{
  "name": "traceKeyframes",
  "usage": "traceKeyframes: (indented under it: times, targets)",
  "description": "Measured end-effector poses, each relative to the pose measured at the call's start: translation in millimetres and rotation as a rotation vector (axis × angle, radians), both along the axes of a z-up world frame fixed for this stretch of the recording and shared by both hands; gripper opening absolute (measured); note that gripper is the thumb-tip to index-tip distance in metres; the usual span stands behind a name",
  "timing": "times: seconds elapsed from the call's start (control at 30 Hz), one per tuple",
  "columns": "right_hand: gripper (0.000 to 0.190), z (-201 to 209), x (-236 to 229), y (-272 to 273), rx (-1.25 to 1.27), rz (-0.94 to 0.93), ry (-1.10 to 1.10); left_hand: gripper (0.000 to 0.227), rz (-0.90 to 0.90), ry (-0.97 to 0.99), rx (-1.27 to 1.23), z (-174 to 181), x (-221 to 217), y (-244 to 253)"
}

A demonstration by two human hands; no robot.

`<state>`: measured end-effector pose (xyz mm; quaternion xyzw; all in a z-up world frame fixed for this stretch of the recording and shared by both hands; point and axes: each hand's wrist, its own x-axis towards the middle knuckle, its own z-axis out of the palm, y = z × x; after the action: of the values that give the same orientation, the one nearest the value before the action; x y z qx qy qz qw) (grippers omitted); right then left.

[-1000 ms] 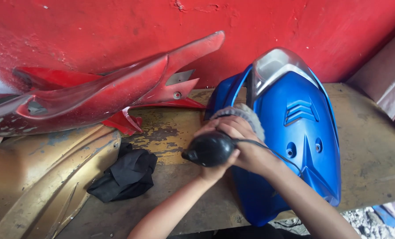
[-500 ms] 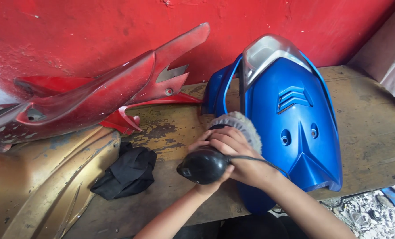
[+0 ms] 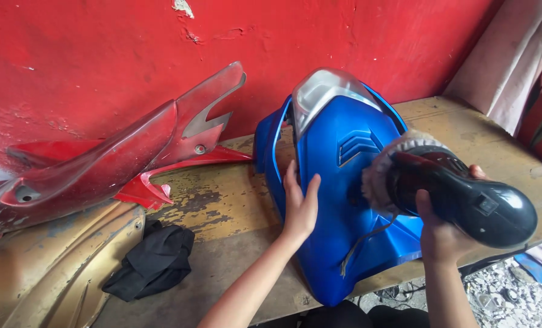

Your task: The person uses a handheld electric polisher with a buffing pad to polish a blue motorcycle fairing. They move the tool across the surface of the fairing, which is resting on a wooden workbench. Other motorcycle parts, including a red fairing and a gold-colored part, are visible nearby.

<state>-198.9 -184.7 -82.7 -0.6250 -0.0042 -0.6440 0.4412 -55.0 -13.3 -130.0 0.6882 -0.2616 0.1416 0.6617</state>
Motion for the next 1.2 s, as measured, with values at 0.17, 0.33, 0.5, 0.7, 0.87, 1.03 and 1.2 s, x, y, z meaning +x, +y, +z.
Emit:
traceKeyframes:
  times: [0.17, 0.33, 0.5, 0.7, 0.87, 1.03, 1.2]
  targets:
    - [0.076, -9.4, -15.2, -18.6, -0.033, -0.088, 0.042, 0.051, 0.009, 0.393, -0.177, -1.1, 17.3, -31.1]
    - [0.074, -31.3, -18.6, -30.7, -0.082, -0.07, 0.034, 0.04, 0.284, 0.244, -0.088, 7.2, 10.9, -40.2]
    - [0.075, -8.9, -21.9, -17.7, 0.026, -0.008, -0.016, 0.035, 0.366, -0.035, 0.002, 0.5, 21.8, -50.6]
    - [0.072, -30.5, -20.5, -31.8, 0.003, -0.069, 0.002, 0.035, 0.182, 0.015, -0.075, 2.9, 39.2, -54.4]
    - [0.072, -38.3, -19.1, -41.4, 0.008, -0.133, 0.041, 0.039, 0.088, 0.031, -0.002, -3.9, 77.6, -34.4]
    - [0.069, -38.3, -14.8, -43.1, 0.094, -0.078, -0.002, 0.044, -0.064, 0.143, 0.036, -2.7, 83.5, -20.1]
    - [0.06, -33.7, -13.3, -37.7, 0.175, -0.045, 0.007, 0.055, 0.06, 0.044, 0.311, 20.7, 68.3, -4.7]
